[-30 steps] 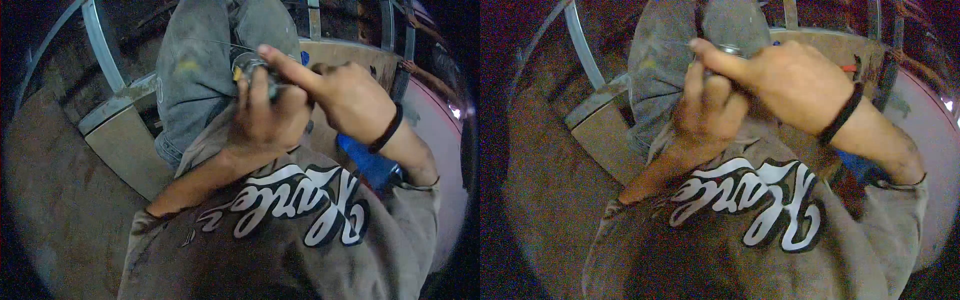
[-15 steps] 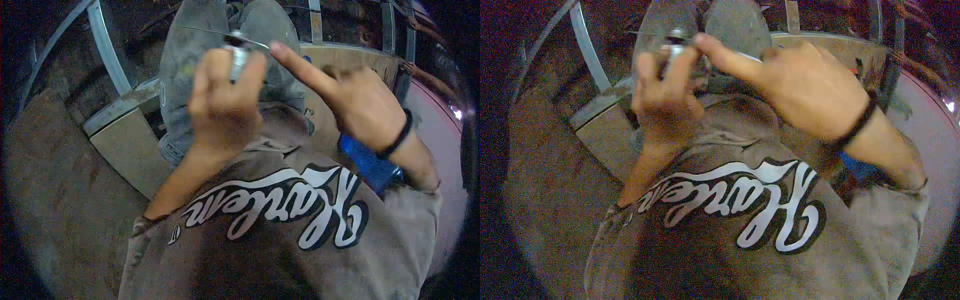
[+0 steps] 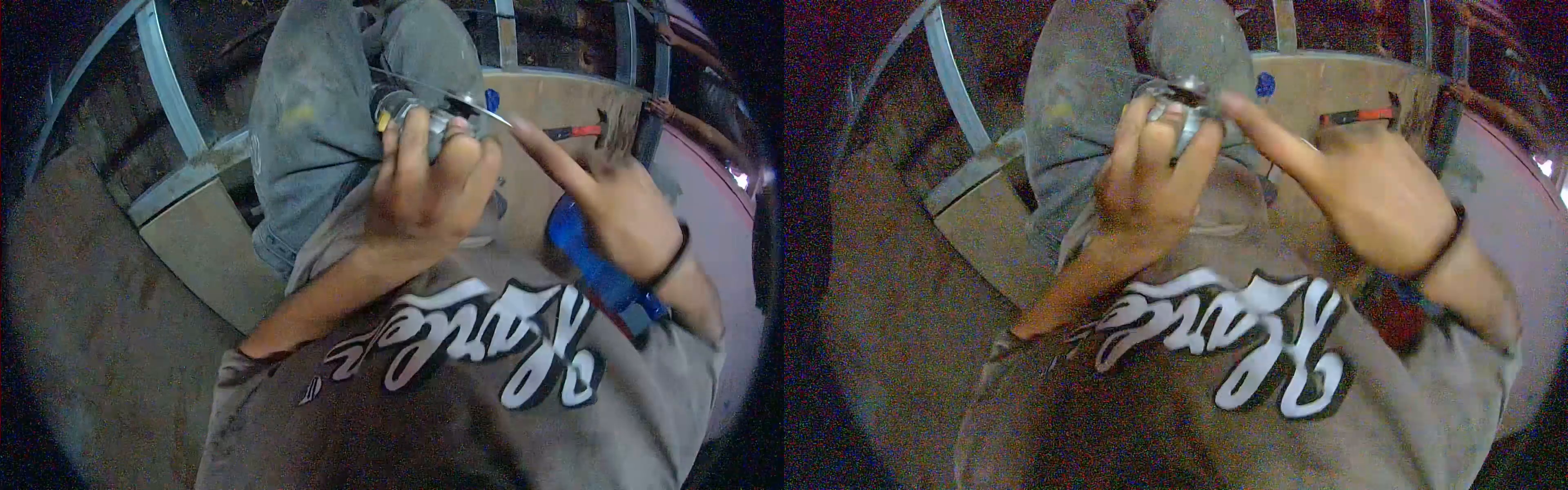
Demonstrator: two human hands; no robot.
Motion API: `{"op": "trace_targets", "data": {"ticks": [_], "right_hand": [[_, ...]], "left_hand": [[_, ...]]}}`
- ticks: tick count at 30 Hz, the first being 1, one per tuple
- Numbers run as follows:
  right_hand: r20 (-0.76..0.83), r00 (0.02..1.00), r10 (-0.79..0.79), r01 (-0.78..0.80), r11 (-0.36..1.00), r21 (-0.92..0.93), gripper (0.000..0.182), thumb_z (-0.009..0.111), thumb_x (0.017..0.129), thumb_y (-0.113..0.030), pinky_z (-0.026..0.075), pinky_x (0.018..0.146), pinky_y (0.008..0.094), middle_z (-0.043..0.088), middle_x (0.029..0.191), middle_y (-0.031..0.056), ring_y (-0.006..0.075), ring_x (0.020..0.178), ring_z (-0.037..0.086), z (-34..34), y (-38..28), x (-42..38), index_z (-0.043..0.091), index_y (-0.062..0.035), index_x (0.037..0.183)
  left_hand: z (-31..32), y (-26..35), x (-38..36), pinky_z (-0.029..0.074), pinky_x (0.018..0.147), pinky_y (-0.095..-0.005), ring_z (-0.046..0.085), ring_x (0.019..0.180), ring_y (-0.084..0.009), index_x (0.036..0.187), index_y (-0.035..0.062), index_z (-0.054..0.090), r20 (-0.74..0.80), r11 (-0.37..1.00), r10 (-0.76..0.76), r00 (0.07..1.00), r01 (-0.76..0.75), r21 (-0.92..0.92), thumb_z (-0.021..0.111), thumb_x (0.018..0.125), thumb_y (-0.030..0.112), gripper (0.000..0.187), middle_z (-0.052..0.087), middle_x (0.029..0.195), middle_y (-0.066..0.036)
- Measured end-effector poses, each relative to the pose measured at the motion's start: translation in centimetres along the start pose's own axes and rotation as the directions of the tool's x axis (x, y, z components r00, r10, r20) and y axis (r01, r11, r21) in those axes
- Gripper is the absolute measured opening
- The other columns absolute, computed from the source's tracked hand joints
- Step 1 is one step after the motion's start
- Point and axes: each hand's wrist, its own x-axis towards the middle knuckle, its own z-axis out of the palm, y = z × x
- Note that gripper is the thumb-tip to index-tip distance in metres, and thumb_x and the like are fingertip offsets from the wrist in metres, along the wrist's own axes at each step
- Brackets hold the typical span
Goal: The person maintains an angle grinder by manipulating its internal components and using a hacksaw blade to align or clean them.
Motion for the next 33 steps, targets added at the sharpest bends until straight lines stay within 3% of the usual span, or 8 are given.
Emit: {"op": "trace_targets", "data": {"ticks": [2, 6, 9, 12, 22, 25, 31, 33], "right_hand": [[0.097, 0.989, 0.112, -0.114, 0.993, 0.011, 0.071, 0.046, 0.073, 0.003, 0.046, 0.080, 0.0440, 0.059, 0.098, 0.0238, 0.0396, 0.090, 0.059, -1.3, 0.9, -2.3, 0.033, -0.0175, 0.140], [-0.181, 0.982, -0.053, 0.054, 0.999, -0.001, 0.075, 0.047, 0.072, 0.006, 0.049, 0.070, 0.0443, 0.061, 0.088, 0.0210, 0.0389, 0.077, 0.061, 0.9, 0.1, 2.0, 0.030, -0.0193, 0.141], [-0.385, 0.894, -0.230, 0.202, 0.973, -0.111, 0.077, 0.046, 0.073, 0.004, 0.047, 0.057, 0.0441, 0.056, 0.070, 0.0169, 0.0345, 0.059, 0.057, 1.5, -2.1, 5.9, 0.025, -0.0198, 0.143], [-0.180, 0.975, -0.129, 0.111, 0.988, -0.107, 0.077, 0.045, 0.073, 0.003, 0.048, 0.059, 0.0431, 0.058, 0.073, 0.0175, 0.0346, 0.062, 0.059, 0.3, -1.5, 2.0, 0.024, -0.0198, 0.143], [-0.322, 0.912, -0.254, 0.264, 0.964, -0.011, 0.078, 0.052, 0.074, 0.000, 0.045, 0.052, 0.0435, 0.060, 0.071, 0.0173, 0.0360, 0.057, 0.059, 1.8, -2.0, 6.4, 0.025, -0.0281, 0.142], [-0.293, 0.932, -0.215, 0.267, 0.952, 0.150, 0.080, 0.053, 0.071, 0.004, 0.046, 0.051, 0.0423, 0.060, 0.069, 0.0168, 0.0370, 0.056, 0.058, 2.0, -0.6, 5.3, 0.027, -0.0271, 0.140], [-0.697, 0.673, 0.247, 0.428, 0.639, 0.640, 0.052, 0.048, 0.082, 0.006, 0.043, 0.060, 0.0177, 0.052, 0.118, 0.0099, 0.0067, 0.077, 0.052, 0.4, 1.6, 4.4, 0.038, -0.0044, 0.132], [-0.672, 0.667, 0.322, 0.396, 0.611, 0.686, 0.048, 0.052, 0.083, 0.002, 0.041, 0.060, 0.0199, 0.055, 0.101, 0.0079, 0.0092, 0.072, 0.051, 1.7, 2.0, 5.5, 0.040, -0.0045, 0.130]], "left_hand": [[-1.1, 0.6, 1.5, 0.049, 0.075, -0.0490, 0.053, 0.092, -0.0388, 0.091, 0.0081, 0.061, 0.047, 1.000, -0.028, 0.999, 0.028, -0.012, 0.060, 0.073, 0.012, 0.018, 0.046, 0.098, -0.013], [-1.0, -0.3, 0.9, 0.050, 0.076, -0.0438, 0.053, 0.095, -0.0358, 0.095, 0.0110, 0.062, -0.110, 0.991, -0.046, 0.993, 0.060, 0.123, 0.059, 0.072, 0.011, 0.023, 0.050, 0.098, -0.012], [-4.2, -2.7, 1.3, 0.052, 0.072, -0.0358, 0.056, 0.093, -0.0299, 0.098, 0.0146, 0.061, 0.088, 0.937, -0.322, 0.943, 0.304, 0.172, 0.058, 0.073, 0.011, 0.025, 0.054, 0.096, -0.009], [-3.3, -2.0, 1.0, 0.053, 0.071, -0.0385, 0.057, 0.092, -0.0314, 0.099, 0.0143, 0.061, 0.109, 0.984, -0.164, 0.980, 0.156, 0.081, 0.058, 0.074, 0.012, 0.025, 0.053, 0.096, -0.009], [-1.5, -0.5, -1.2, 0.049, 0.075, -0.0559, 0.049, 0.092, -0.0436, 0.088, 0.0008, 0.059, 0.095, 0.994, 0.063, 0.993, -0.053, -0.100, 0.061, 0.073, 0.009, 0.017, 0.042, 0.097, -0.014], [-2.2, 0.2, -0.6, 0.050, 0.077, -0.0523, 0.049, 0.094, -0.0417, 0.095, 0.0041, 0.057, 0.177, 0.997, 0.070, 0.982, -0.072, 0.002, 0.059, 0.075, 0.008, 0.021, 0.043, 0.097, -0.016], [-2.5, -0.3, 1.9, 0.051, 0.077, -0.0512, 0.046, 0.100, -0.0411, 0.102, 0.0067, 0.055, 0.209, 0.999, -0.032, 0.977, 0.026, 0.035, 0.057, 0.077, 0.010, 0.026, 0.046, 0.100, -0.017], [-2.7, -0.2, 2.3, 0.050, 0.078, -0.0515, 0.048, 0.098, -0.0411, 0.102, 0.0060, 0.056, 0.220, 1.000, 0.023, 0.975, -0.026, 0.011, 0.056, 0.076, 0.013, 0.027, 0.047, 0.099, -0.019]]}}
